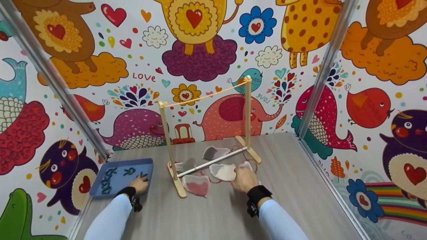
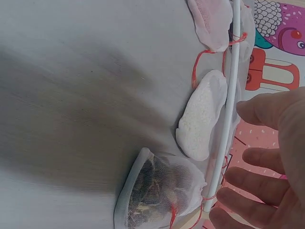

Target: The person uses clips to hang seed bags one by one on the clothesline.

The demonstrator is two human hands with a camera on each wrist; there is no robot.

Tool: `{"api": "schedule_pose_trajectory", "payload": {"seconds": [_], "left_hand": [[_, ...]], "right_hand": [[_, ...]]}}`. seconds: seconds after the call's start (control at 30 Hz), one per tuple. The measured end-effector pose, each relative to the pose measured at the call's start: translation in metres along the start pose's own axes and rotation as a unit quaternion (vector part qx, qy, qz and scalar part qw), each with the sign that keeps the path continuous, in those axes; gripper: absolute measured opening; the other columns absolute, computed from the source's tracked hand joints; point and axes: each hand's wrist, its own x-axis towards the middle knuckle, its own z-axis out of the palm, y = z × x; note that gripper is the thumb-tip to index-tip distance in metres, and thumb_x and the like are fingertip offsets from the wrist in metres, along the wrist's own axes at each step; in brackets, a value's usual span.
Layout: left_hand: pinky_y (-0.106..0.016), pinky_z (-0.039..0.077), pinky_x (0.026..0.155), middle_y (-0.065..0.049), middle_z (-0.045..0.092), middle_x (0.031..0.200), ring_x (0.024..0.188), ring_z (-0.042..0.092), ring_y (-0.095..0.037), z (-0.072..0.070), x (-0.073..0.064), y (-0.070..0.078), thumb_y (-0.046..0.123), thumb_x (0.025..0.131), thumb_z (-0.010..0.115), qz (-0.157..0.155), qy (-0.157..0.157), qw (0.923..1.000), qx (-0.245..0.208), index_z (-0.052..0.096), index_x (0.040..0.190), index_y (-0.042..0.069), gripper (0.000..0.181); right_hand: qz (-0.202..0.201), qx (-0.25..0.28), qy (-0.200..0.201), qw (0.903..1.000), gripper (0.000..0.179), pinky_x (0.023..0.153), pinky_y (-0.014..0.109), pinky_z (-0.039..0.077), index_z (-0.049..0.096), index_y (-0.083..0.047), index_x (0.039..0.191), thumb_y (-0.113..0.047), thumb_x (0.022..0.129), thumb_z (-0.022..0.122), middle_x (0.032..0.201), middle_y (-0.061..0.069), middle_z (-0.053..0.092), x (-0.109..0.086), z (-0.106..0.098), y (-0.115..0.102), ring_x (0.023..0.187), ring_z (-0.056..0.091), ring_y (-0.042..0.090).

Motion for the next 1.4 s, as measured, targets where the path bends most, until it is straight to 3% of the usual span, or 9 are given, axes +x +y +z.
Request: {"api": "schedule_pose_trajectory", "payload": {"seconds": [0.23,0.57,0.73,0.8,0.9,1.0,1.07,1.23,1.4], "left_hand": [[-0.071,0.049,0.120,-0.040,0.059,0.152,0.138,0.060,-0.061,-0.030,-0.052,0.052,0.010,0.104,0.058,-0.029,0.045,0.9974,0.049,0.059,0.152,-0.011,0.053],[-0.061,0.063,0.093,-0.042,0.058,0.124,0.108,0.069,-0.052,-0.021,-0.054,0.053,0.006,0.101,0.068,-0.120,0.078,0.9885,0.049,0.072,0.127,-0.013,0.033],[-0.069,0.059,0.105,-0.050,0.056,0.139,0.125,0.065,-0.063,-0.022,-0.052,0.055,0.006,0.103,0.066,-0.137,0.065,0.9878,0.034,0.051,0.154,-0.017,0.058],[-0.072,0.057,0.108,-0.048,0.060,0.142,0.130,0.062,-0.065,-0.023,-0.051,0.056,0.006,0.102,0.067,-0.131,0.068,0.9886,0.029,0.049,0.156,-0.016,0.061],[-0.068,0.061,0.102,-0.041,0.072,0.130,0.121,0.070,-0.060,-0.022,-0.046,0.055,0.004,0.100,0.068,-0.114,0.081,0.9899,0.022,0.066,0.137,-0.015,0.042],[-0.063,0.064,0.093,-0.034,0.078,0.113,0.106,0.076,-0.053,-0.020,-0.045,0.054,0.003,0.100,0.068,-0.087,0.114,0.9895,0.018,0.076,0.114,-0.010,0.021],[-0.063,0.063,0.094,-0.033,0.078,0.114,0.106,0.077,-0.052,-0.022,-0.044,0.059,0.006,0.103,0.068,-0.068,0.140,0.9878,0.013,0.076,0.115,-0.010,0.022],[-0.065,0.061,0.102,-0.035,0.076,0.129,0.119,0.075,-0.053,-0.033,-0.048,0.092,0.012,0.109,0.068,-0.019,0.185,0.9824,-0.021,0.070,0.136,-0.009,0.035],[-0.053,0.064,0.085,-0.026,0.082,0.106,0.094,0.078,-0.039,-0.035,-0.061,0.130,0.011,0.100,0.078,0.068,0.177,0.9794,-0.068,0.077,0.112,-0.006,0.020]], "right_hand": [[0.010,0.018,-0.010,0.9997,0.039,0.091,0.058,0.064,0.081,0.005,0.115,-0.018,0.085,0.090,0.110,0.020,0.083,0.001,0.005,-0.002,0.100,0.078,0.038],[0.023,0.024,-0.031,0.9990,0.037,0.098,0.061,0.063,0.081,0.002,0.114,-0.018,0.084,0.090,0.113,0.022,0.082,0.001,0.009,-0.003,0.108,0.078,0.044],[0.025,0.021,-0.040,0.9987,0.037,0.090,0.058,0.063,0.082,0.003,0.114,-0.020,0.085,0.091,0.106,0.018,0.083,0.000,0.009,-0.001,0.097,0.078,0.035],[0.028,0.020,-0.046,0.9983,0.038,0.088,0.057,0.063,0.082,0.003,0.115,-0.021,0.086,0.091,0.106,0.017,0.083,0.000,0.009,0.001,0.095,0.077,0.032],[0.035,0.025,-0.047,0.9980,0.037,0.089,0.057,0.064,0.082,0.003,0.114,-0.019,0.085,0.091,0.107,0.018,0.083,0.002,0.007,0.002,0.095,0.077,0.032],[0.031,0.024,-0.044,0.9983,0.036,0.090,0.055,0.064,0.082,0.002,0.114,-0.018,0.085,0.091,0.109,0.018,0.084,0.003,0.007,0.000,0.096,0.077,0.032],[0.029,0.028,-0.047,0.9981,0.036,0.084,0.053,0.063,0.082,0.002,0.115,-0.018,0.085,0.090,0.105,0.017,0.083,0.004,0.006,-0.002,0.090,0.074,0.030],[0.012,0.034,-0.044,0.9984,0.036,0.077,0.048,0.061,0.083,0.002,0.117,-0.019,0.088,0.089,0.101,0.015,0.082,0.007,0.001,-0.010,0.083,0.070,0.024],[-0.058,0.046,-0.020,0.9971,0.028,0.082,0.048,0.066,0.085,-0.001,0.113,-0.020,0.092,0.087,0.106,0.015,0.087,0.011,-0.008,-0.025,0.091,0.081,0.030]]}}
